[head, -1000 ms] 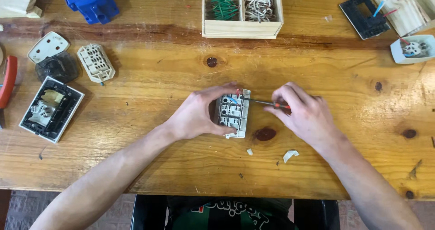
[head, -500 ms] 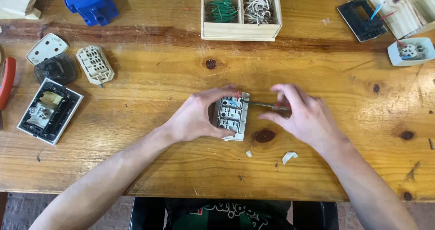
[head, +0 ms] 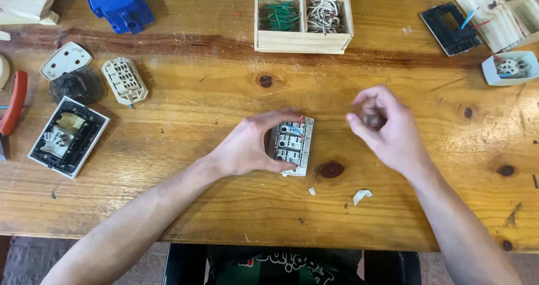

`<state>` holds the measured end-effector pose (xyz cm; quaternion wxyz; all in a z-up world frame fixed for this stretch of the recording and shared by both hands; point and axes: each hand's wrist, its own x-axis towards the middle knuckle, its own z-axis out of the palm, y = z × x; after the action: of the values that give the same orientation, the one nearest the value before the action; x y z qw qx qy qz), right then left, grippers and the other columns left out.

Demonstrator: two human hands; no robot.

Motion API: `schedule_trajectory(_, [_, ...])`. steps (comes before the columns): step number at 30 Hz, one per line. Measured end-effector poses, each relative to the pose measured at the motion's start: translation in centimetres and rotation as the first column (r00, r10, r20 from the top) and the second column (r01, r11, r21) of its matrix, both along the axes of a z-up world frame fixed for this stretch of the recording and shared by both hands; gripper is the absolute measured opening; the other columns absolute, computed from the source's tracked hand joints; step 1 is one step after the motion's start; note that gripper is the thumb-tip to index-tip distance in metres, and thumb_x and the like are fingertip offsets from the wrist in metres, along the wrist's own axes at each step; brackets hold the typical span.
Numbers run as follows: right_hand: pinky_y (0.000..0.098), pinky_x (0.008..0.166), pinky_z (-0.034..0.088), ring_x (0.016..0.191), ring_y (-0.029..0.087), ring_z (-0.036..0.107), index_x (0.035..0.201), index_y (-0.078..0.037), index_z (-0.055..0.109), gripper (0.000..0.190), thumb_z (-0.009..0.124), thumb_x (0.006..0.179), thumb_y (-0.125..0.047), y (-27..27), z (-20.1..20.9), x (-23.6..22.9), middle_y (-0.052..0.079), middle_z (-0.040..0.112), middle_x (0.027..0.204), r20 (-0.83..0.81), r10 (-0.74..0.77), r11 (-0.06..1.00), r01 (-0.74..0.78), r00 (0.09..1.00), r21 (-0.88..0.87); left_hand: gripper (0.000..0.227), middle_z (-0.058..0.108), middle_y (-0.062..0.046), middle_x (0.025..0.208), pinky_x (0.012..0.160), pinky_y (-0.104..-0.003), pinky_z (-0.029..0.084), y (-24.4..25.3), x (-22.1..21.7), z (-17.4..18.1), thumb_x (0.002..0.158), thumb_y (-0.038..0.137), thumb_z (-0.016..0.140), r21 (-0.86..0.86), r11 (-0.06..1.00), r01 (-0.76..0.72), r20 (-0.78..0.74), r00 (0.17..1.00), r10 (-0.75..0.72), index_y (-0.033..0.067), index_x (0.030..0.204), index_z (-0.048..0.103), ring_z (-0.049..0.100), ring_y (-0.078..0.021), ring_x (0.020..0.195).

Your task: The person uses a screwdriver to tighten screws on several small electrical components placed on a wooden workbench. They handle multiple white and black plastic housings, securing internal wires and parts one at a time.

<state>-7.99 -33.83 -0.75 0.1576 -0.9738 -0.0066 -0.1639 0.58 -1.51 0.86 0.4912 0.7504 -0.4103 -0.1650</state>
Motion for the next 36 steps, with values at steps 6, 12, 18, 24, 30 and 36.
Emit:
schedule_trajectory(6, [0.0301,0.070,0.052,0.069,0.014,0.061,0.123,-0.008,0.087,0.027,0.092,0.097,-0.011,4.6,2.6,2.5,0.006,0.069,0.076,0.043,0.390,0.669,-0.315,0.920,0.673,0.093,0.070,-0.028,0.160,0.125,-0.062,0.056,-0.2,-0.2,-0.3,0.077,0.028,0.105,0.019,0.999,0.036,-0.010,0.999,-0.036,0.0058,0.158,0.067,0.064,-0.0496,0.153])
schedule_trajectory(12, [0.0287,0.069,0.040,0.068,0.010,0.047,0.109,-0.009,0.089,0.006,0.089,0.103,-0.010,5.0,2.1,4.7,0.002,0.057,0.072,0.155,0.447,0.620,-0.430,0.881,0.656,0.096,0.069,-0.026,0.163,0.125,-0.062,0.055,-0.2,-0.1,-0.1,0.075,0.027,0.106,0.009,0.999,0.032,-0.001,0.999,-0.032,0.0066,0.160,0.065,0.063,-0.0485,0.155])
schedule_trajectory(18, [0.0247,0.056,0.050,0.054,0.013,0.063,0.128,-0.002,0.080,0.017,0.079,0.120,-0.016,1.9,6.9,9.9,0.005,0.065,0.067,0.126,0.187,0.628,-0.217,0.974,0.747,0.092,0.072,-0.025,0.158,0.131,-0.067,0.049,-0.2,-0.1,-0.8,0.077,0.034,0.103,0.019,0.999,0.042,0.036,0.998,-0.043,0.0073,0.157,0.067,0.066,-0.0493,0.150])
schedule_trajectory(24, [0.0289,0.060,0.057,0.071,0.012,0.070,0.139,-0.005,0.086,0.019,0.083,0.120,-0.011,1.3,7.4,23.8,0.014,0.088,0.126,0.148,0.257,0.902,-0.292,0.955,0.319,0.091,0.069,-0.012,0.165,0.135,-0.051,0.040,-0.3,0.2,-2.3,0.082,0.046,0.098,0.096,0.995,0.032,0.177,0.983,-0.048,0.0193,0.161,0.061,0.058,-0.0332,0.160])
schedule_trajectory(30, [0.0300,0.082,0.079,0.044,0.005,0.041,0.162,-0.010,0.063,0.039,0.073,0.125,-0.015,3.3,6.8,28.3,0.009,0.090,0.123,0.229,0.268,0.882,-0.335,0.936,0.333,0.093,0.070,-0.008,0.159,0.130,-0.043,0.045,-0.1,0.4,-2.5,0.079,0.043,0.100,0.038,0.999,0.036,0.195,0.980,-0.043,0.0196,0.160,0.061,0.065,-0.0286,0.151])
schedule_trajectory(36, [0.0265,0.066,0.041,0.073,0.006,0.054,0.127,-0.014,0.075,0.023,0.052,0.130,-0.021,3.3,11.3,16.0,-0.005,0.058,0.082,-0.061,0.263,0.809,-0.185,0.963,0.558,0.096,0.068,-0.012,0.159,0.126,-0.049,0.046,0.7,0.8,-2.0,0.080,0.056,0.099,0.093,0.996,-0.003,0.230,0.973,-0.018,0.0182,0.160,0.062,0.063,-0.0315,0.150])
